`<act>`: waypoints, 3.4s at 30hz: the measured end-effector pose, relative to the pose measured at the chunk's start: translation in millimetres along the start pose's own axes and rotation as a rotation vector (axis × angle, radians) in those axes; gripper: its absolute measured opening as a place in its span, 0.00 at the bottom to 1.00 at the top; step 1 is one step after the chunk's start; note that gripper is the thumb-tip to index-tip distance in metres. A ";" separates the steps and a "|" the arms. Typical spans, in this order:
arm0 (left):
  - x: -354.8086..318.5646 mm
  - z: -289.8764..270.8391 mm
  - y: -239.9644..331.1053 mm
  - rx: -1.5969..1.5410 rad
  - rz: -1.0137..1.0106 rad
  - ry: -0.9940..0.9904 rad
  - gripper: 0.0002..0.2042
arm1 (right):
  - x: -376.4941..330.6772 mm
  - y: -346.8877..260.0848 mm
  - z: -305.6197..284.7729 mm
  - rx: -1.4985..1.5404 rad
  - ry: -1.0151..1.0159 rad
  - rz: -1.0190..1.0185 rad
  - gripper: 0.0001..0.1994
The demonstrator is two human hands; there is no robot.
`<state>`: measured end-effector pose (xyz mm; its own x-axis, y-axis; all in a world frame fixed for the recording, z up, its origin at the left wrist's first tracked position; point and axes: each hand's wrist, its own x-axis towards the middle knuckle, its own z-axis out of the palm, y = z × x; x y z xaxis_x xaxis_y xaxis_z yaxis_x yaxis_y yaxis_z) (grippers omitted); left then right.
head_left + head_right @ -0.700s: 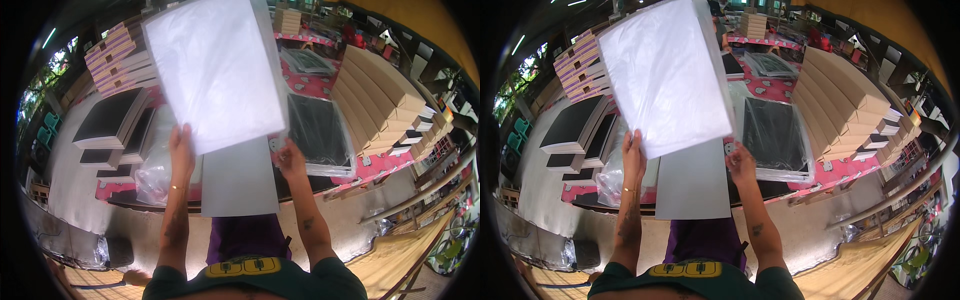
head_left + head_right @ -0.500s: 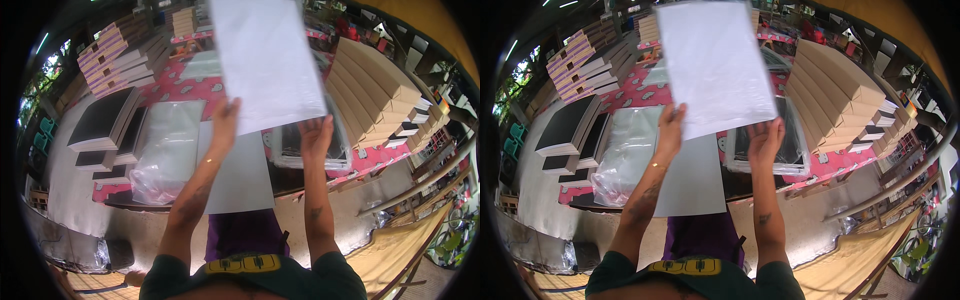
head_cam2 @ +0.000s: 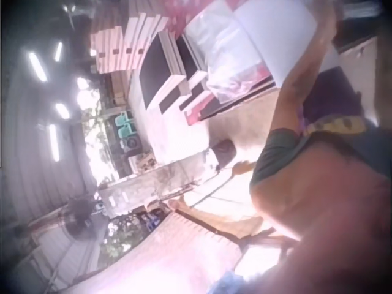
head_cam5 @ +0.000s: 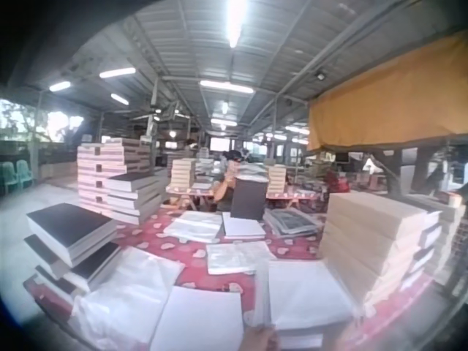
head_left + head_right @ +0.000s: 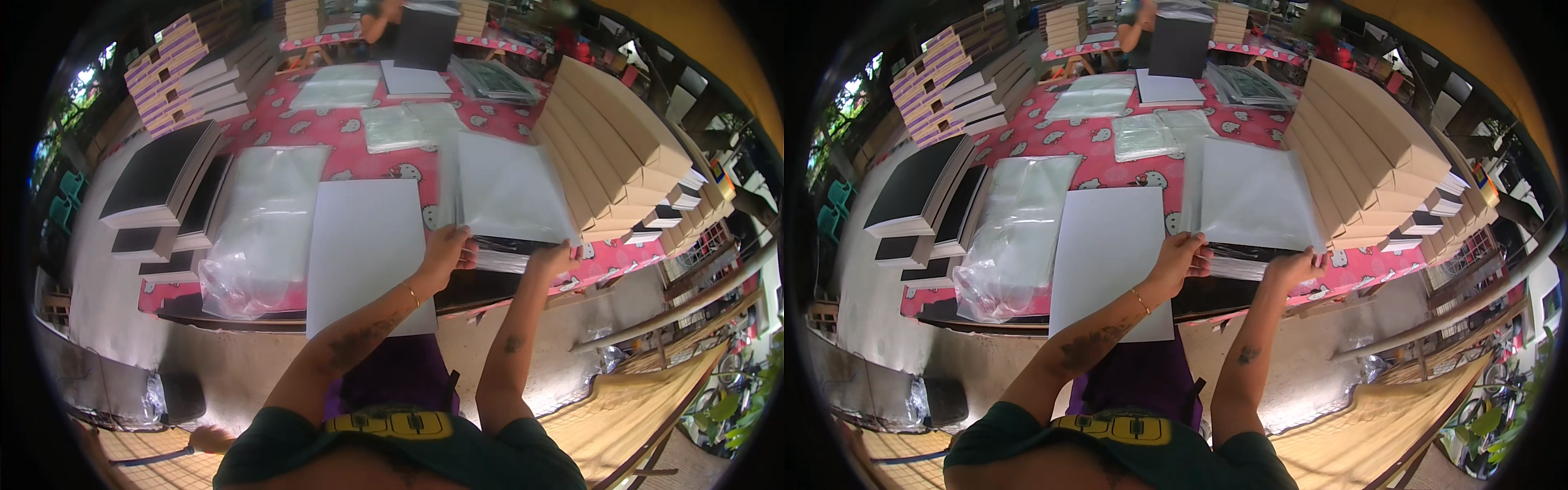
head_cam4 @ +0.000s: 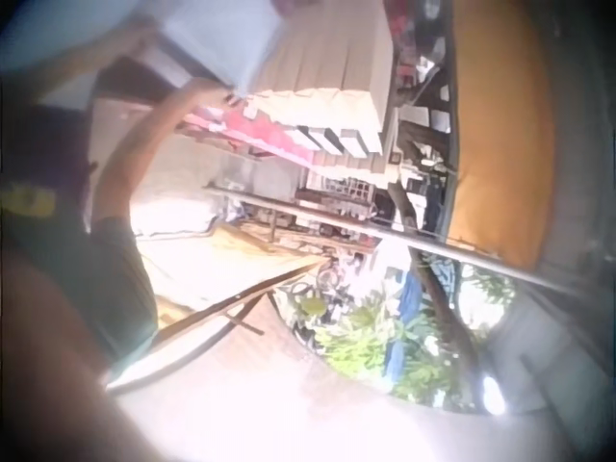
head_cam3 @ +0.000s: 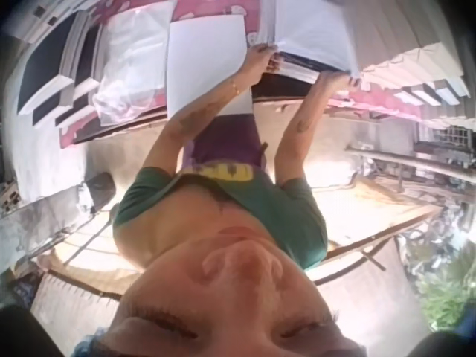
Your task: The person places black folders into plastic sleeves by hand on a table, then stacks the sleeved folders.
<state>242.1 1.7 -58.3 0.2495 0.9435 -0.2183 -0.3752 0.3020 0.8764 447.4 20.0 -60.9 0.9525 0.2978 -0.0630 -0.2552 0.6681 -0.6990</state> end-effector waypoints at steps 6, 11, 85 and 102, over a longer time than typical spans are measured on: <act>5.2 -33.0 4.1 0.204 0.371 0.250 0.06 | 2.6 -17.7 -47.8 -0.449 -0.655 -0.058 0.25; 0.8 -40.7 -4.9 0.758 0.861 0.115 0.04 | 53.6 -11.5 -88.0 -0.922 -0.559 -0.460 0.12; -193.1 -199.8 107.1 1.917 0.723 0.337 0.08 | -178.5 -74.7 25.8 -1.539 -1.903 -0.577 0.07; -200.8 -185.9 73.9 0.034 -0.021 -0.249 0.14 | -102.6 -29.6 -81.6 -0.288 -1.525 1.846 0.28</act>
<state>-1.7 -139.9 -29.5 0.4704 0.8731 -0.1278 -0.3381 0.3121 0.8878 370.7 -85.9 -91.9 -0.8933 0.3935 -0.2171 -0.1952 -0.7748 -0.6014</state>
